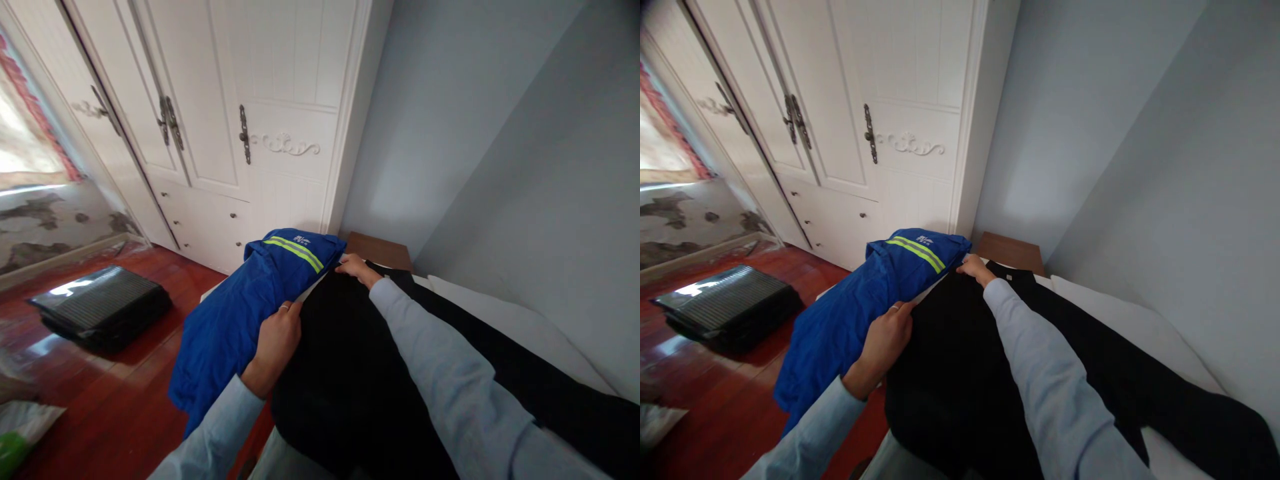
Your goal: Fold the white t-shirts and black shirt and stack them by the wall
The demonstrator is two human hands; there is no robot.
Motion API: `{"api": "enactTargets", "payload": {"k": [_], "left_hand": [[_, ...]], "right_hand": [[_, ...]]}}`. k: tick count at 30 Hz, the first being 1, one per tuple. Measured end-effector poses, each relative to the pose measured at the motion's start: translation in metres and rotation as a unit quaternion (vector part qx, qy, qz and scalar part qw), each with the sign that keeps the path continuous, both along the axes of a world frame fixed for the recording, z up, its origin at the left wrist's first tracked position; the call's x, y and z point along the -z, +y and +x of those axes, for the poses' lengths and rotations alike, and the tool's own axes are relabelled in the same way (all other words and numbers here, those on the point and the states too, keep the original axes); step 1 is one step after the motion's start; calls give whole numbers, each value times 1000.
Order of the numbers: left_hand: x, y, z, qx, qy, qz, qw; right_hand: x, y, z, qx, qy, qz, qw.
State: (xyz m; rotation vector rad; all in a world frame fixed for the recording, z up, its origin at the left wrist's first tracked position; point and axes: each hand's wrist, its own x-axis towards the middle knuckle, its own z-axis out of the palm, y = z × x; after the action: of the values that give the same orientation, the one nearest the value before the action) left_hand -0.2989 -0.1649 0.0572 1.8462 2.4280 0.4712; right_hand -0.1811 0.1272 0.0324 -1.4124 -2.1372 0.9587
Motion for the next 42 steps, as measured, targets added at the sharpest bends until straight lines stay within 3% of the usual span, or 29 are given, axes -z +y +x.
{"api": "enactTargets", "payload": {"k": [4, 11, 15, 18, 25, 31, 33, 37, 42], "left_hand": [[-1, 1, 0, -4, -1, -1, 1000], [1, -5, 9, -6, 22, 44, 999], [4, -5, 14, 114, 53, 121, 985], [11, -2, 10, 219, 51, 117, 967], [20, -10, -2, 320, 18, 78, 944], [17, -16, -10, 298, 34, 114, 947], [16, -15, -11, 317, 31, 111, 941], [16, -11, -11, 363, 10, 83, 928], [16, -9, -9, 354, 6, 65, 933]], "right_hand": [[10, 1, -9, 41, 44, 8, 998], [21, 1, -19, 54, 79, 25, 995], [20, 1, -22, 55, 79, 35, 995], [18, -1, -26, 55, 83, 37, 994], [13, -5, -26, 50, 101, 5, 994], [-4, 2, 2, -27, 77, -123, 989], [-8, 3, 8, -41, 66, -141, 987], [-8, -1, 6, -26, 57, -115, 991], [-1, -5, -6, 11, 49, -73, 996]]}}
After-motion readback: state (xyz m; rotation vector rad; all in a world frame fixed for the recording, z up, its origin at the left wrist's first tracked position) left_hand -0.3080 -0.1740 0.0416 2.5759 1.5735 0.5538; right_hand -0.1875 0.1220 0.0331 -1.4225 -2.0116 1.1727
